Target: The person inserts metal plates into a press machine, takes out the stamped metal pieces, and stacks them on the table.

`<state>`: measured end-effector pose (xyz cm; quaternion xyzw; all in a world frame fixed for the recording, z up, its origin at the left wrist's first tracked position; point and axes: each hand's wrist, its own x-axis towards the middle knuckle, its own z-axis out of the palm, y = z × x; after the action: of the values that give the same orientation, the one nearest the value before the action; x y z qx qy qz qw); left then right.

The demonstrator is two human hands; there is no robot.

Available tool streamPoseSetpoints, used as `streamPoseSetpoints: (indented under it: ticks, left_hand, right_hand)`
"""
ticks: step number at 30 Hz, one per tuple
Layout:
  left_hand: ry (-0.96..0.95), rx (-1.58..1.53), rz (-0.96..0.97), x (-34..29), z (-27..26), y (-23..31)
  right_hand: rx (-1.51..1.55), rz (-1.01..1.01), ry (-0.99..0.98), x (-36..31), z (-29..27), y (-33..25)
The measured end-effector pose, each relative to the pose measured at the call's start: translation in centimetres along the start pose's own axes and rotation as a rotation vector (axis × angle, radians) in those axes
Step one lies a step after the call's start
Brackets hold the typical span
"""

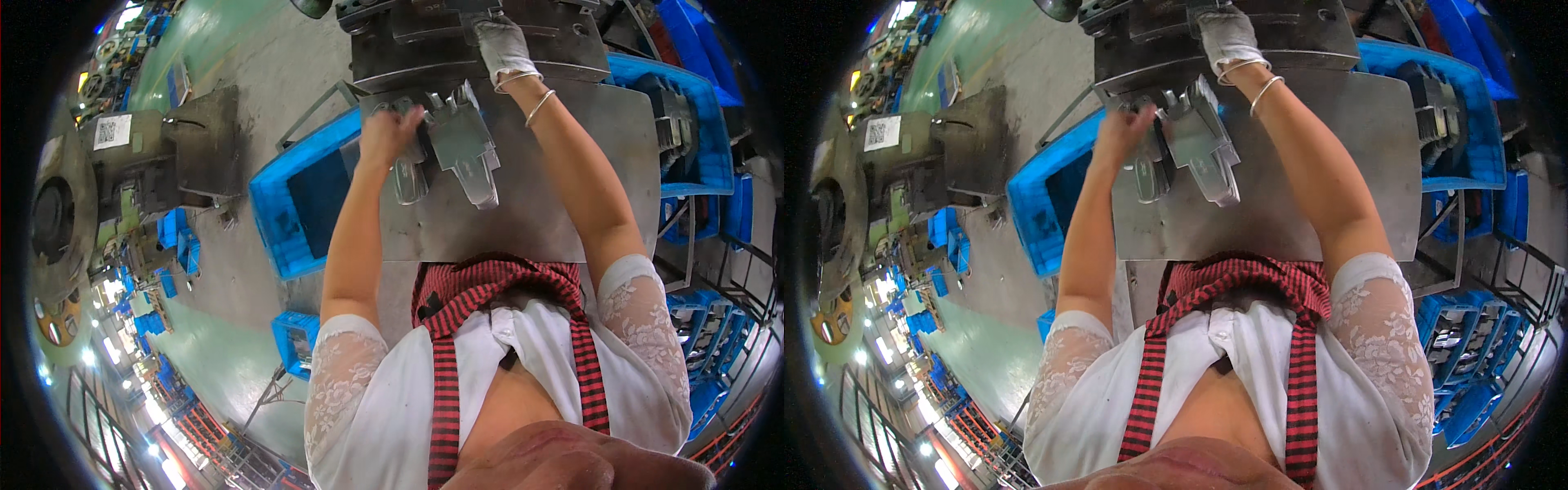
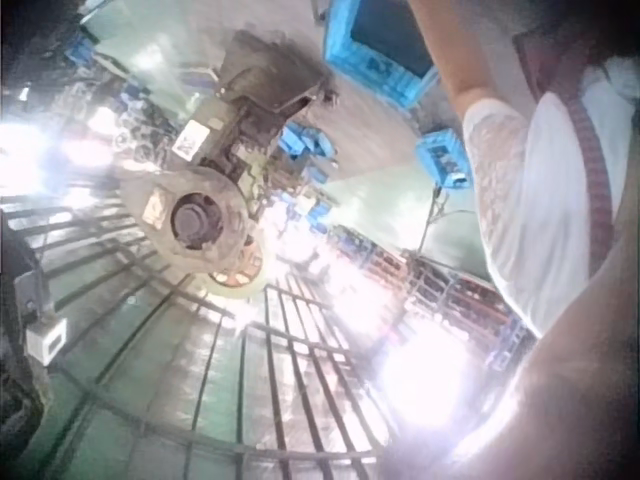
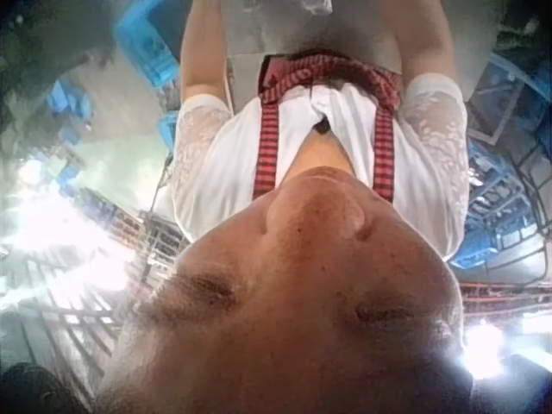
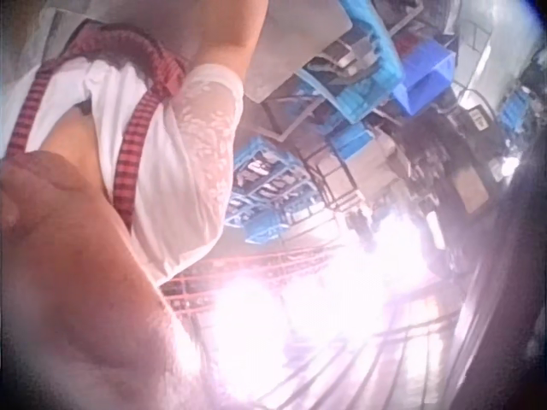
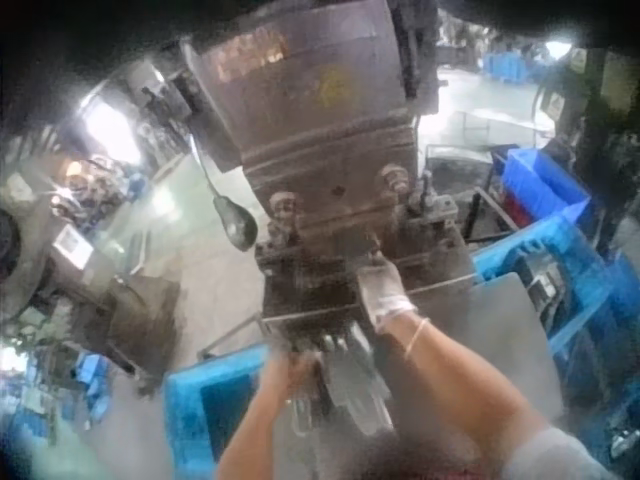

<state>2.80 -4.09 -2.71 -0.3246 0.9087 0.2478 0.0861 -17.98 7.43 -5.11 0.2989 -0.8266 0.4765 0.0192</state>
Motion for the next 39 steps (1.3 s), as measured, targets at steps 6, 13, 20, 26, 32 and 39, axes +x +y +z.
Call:
streamPoseSetpoints:
  ticks: [6, 13, 20, 26, 32, 39]
  left_hand:
    - [0.018, -0.643, -0.004, -5.0, 3.1, -0.6]
    - [0.288, -0.427, 0.245, -2.5, 2.1, 3.5]
    - [0.429, -0.117, 0.091, -3.5, 1.9, 0.1]
    - [0.012, -0.403, -0.446, -5.5, 2.4, -6.4]
    - [0.455, -0.427, -0.044, -5.1, -0.8, -4.5]
    - [0.476, -0.931, 0.174, -2.6, -0.4, 1.9]
  right_hand:
    - [-0.945, -0.404, -0.099, -0.8, -1.5, -3.3]
    - [0.272, 0.064, 0.071, -2.6, -0.5, 0.6]
    - [0.207, 0.116, -0.353, -15.0, -4.9, -1.1]
    - [-0.454, 0.222, -0.802, -15.9, -9.2, -6.4]
    - [0.326, 0.209, -0.4, -14.6, -8.7, -5.3]
    - [0.705, 0.232, -0.285, -10.6, -2.3, -5.3]
